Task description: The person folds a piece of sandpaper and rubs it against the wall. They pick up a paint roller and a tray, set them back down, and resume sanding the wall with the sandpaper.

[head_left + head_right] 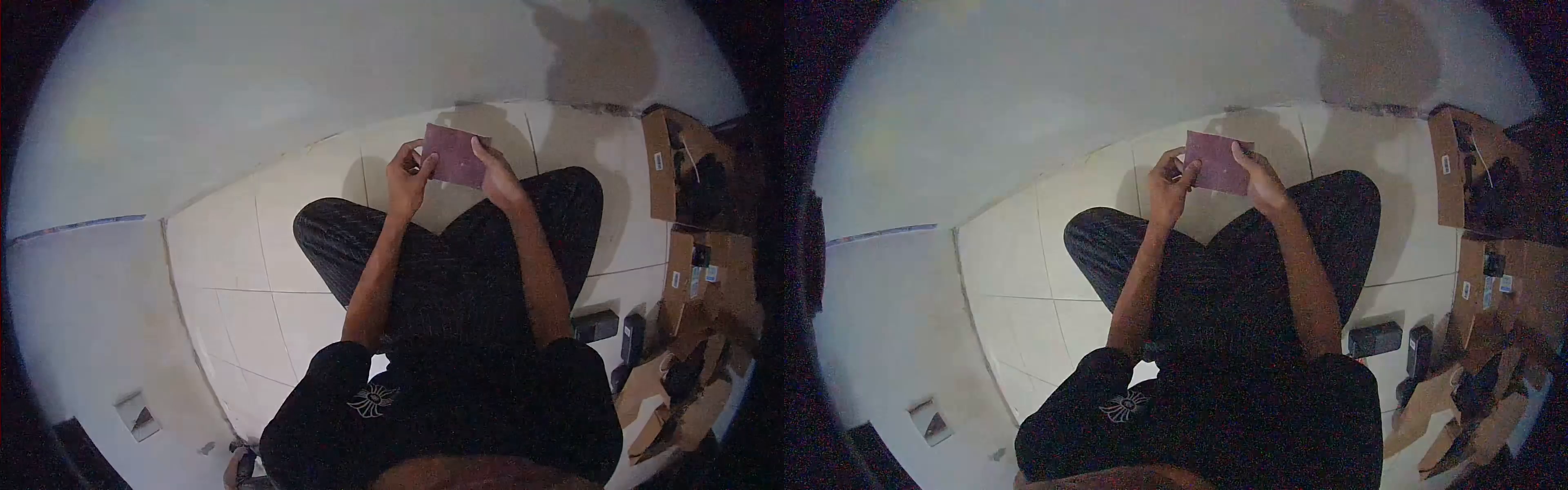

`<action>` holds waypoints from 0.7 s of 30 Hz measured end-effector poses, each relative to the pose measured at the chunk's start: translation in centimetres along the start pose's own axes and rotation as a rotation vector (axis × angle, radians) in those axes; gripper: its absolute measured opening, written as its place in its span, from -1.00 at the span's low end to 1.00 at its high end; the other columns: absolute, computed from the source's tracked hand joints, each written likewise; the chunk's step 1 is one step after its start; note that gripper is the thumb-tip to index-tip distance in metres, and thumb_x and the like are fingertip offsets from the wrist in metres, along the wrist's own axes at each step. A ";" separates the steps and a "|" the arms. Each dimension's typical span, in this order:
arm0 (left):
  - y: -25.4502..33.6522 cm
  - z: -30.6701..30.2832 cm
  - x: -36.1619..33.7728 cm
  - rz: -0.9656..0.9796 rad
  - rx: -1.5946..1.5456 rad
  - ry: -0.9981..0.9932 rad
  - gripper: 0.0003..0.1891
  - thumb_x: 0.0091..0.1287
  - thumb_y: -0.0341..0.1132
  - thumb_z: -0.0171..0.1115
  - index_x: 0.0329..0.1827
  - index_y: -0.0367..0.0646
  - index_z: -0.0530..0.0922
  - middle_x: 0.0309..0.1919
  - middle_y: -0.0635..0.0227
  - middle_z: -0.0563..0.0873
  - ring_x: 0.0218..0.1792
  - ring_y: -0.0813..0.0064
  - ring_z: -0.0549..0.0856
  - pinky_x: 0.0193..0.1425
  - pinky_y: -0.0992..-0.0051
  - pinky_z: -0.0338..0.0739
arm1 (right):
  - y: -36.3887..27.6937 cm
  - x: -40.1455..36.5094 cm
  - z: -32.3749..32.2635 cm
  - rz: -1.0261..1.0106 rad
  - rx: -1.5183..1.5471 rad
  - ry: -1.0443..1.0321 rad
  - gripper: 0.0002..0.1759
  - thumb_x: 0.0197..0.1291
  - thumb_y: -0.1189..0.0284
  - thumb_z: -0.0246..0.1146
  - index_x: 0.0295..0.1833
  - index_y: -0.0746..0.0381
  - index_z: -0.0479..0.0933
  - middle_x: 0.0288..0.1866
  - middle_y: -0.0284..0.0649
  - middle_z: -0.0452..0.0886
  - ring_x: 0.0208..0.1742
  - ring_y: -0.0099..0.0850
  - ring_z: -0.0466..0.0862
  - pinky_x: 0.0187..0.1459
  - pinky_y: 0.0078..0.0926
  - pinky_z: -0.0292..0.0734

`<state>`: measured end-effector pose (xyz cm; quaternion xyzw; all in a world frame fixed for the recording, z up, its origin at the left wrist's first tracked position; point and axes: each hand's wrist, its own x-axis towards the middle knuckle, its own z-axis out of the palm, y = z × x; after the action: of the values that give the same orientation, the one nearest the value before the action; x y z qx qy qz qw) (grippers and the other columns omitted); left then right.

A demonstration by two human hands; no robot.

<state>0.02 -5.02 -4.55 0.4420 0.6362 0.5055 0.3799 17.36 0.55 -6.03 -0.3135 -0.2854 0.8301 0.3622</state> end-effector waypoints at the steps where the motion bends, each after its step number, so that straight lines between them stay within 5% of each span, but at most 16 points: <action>1: 0.2 0.1 -0.1 -0.006 0.004 0.000 -0.75 0.29 -0.44 0.34 0.01 -0.26 0.59 -0.56 0.56 0.49 -0.49 0.76 0.51 -0.44 0.66 0.43 | 0.0 0.1 0.0 -0.001 0.000 -0.001 -0.41 0.37 0.07 0.15 0.25 0.34 0.40 0.08 -0.21 0.59 0.07 -0.35 0.63 0.14 -0.29 0.52; 4: 0.8 0.2 -0.4 0.006 -0.004 0.003 -0.75 0.29 -0.45 0.33 0.01 -0.26 0.59 -0.56 0.58 0.48 -0.48 0.77 0.50 -0.43 0.67 0.42 | 0.8 0.6 -0.6 -0.022 0.036 0.052 -0.42 0.35 0.07 0.19 0.23 0.34 0.43 0.07 -0.22 0.60 0.05 -0.38 0.63 0.11 -0.32 0.53; 9: -0.1 0.0 -0.2 0.012 0.006 -0.001 -0.73 0.28 -0.46 0.34 0.03 -0.28 0.59 -0.55 0.58 0.47 -0.46 0.78 0.50 -0.42 0.67 0.42 | 1.9 1.1 -1.4 -0.194 -0.494 0.204 -0.50 0.35 0.09 0.20 0.06 0.34 0.58 -0.08 -0.21 0.68 -0.08 -0.46 0.64 0.02 -0.45 0.50; 12: -0.4 0.1 -0.2 0.068 0.134 0.040 -0.70 0.26 -0.38 0.37 0.02 -0.27 0.60 -0.57 0.52 0.51 -0.49 0.72 0.52 -0.45 0.64 0.44 | 1.8 1.3 -1.9 -0.194 -0.657 0.174 -0.52 0.37 0.14 0.20 0.13 0.35 0.56 0.04 -0.23 0.63 0.02 -0.46 0.58 0.14 -0.45 0.44; 14: -0.2 0.2 -0.1 -0.032 0.320 -0.022 -0.50 0.24 -0.21 0.39 0.20 -0.21 0.52 -0.21 0.19 0.66 -0.22 0.43 0.65 -0.13 0.38 0.57 | 2.2 1.2 -1.9 -0.207 -0.557 0.203 -0.51 0.36 0.13 0.20 0.09 0.37 0.58 -0.02 -0.21 0.66 -0.04 -0.45 0.61 0.08 -0.43 0.46; 15: -0.1 0.0 -0.4 -0.013 0.316 -0.005 -0.50 0.24 -0.21 0.39 0.20 -0.21 0.52 -0.21 0.19 0.66 -0.22 0.43 0.65 -0.13 0.38 0.57 | 2.5 1.5 -1.5 -0.225 -0.458 0.226 -0.50 0.34 0.12 0.21 0.06 0.39 0.59 -0.08 -0.20 0.69 -0.09 -0.45 0.63 0.03 -0.42 0.49; 17: 1.0 0.5 -1.1 0.536 0.663 0.048 -0.26 0.17 -0.06 0.40 0.39 -0.12 0.35 0.31 -0.03 0.40 0.26 0.17 0.47 0.33 0.03 0.31 | 2.1 1.3 -1.5 -0.250 -0.540 0.284 -0.52 0.34 0.15 0.21 0.06 0.39 0.59 -0.08 -0.21 0.69 -0.08 -0.45 0.62 0.03 -0.41 0.49; 19: 2.3 0.8 -1.6 0.496 0.892 -0.216 -0.14 0.14 -0.06 0.39 0.49 -0.08 0.20 0.52 0.05 0.04 0.50 0.17 0.14 0.52 -0.10 -0.10 | 3.7 2.5 -3.3 -0.193 -0.429 0.265 -0.55 0.35 0.17 0.21 0.07 0.37 0.59 -0.07 -0.21 0.68 -0.06 -0.46 0.62 0.03 -0.40 0.50; 21: 0.4 1.3 -2.0 0.545 0.951 -0.317 -0.22 0.17 -0.20 0.34 0.47 -0.08 0.24 0.49 0.10 0.16 0.46 0.16 0.24 0.50 -0.12 0.01 | 2.9 1.8 -1.9 -0.203 -0.277 0.206 -0.58 0.34 0.20 0.22 0.07 0.35 0.59 -0.07 -0.22 0.67 -0.06 -0.45 0.62 0.03 -0.39 0.50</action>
<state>1.97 -6.49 -4.36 0.7830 0.5919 0.1705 0.0859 16.56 0.76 -9.82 -0.4132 -0.3885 0.7056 0.4247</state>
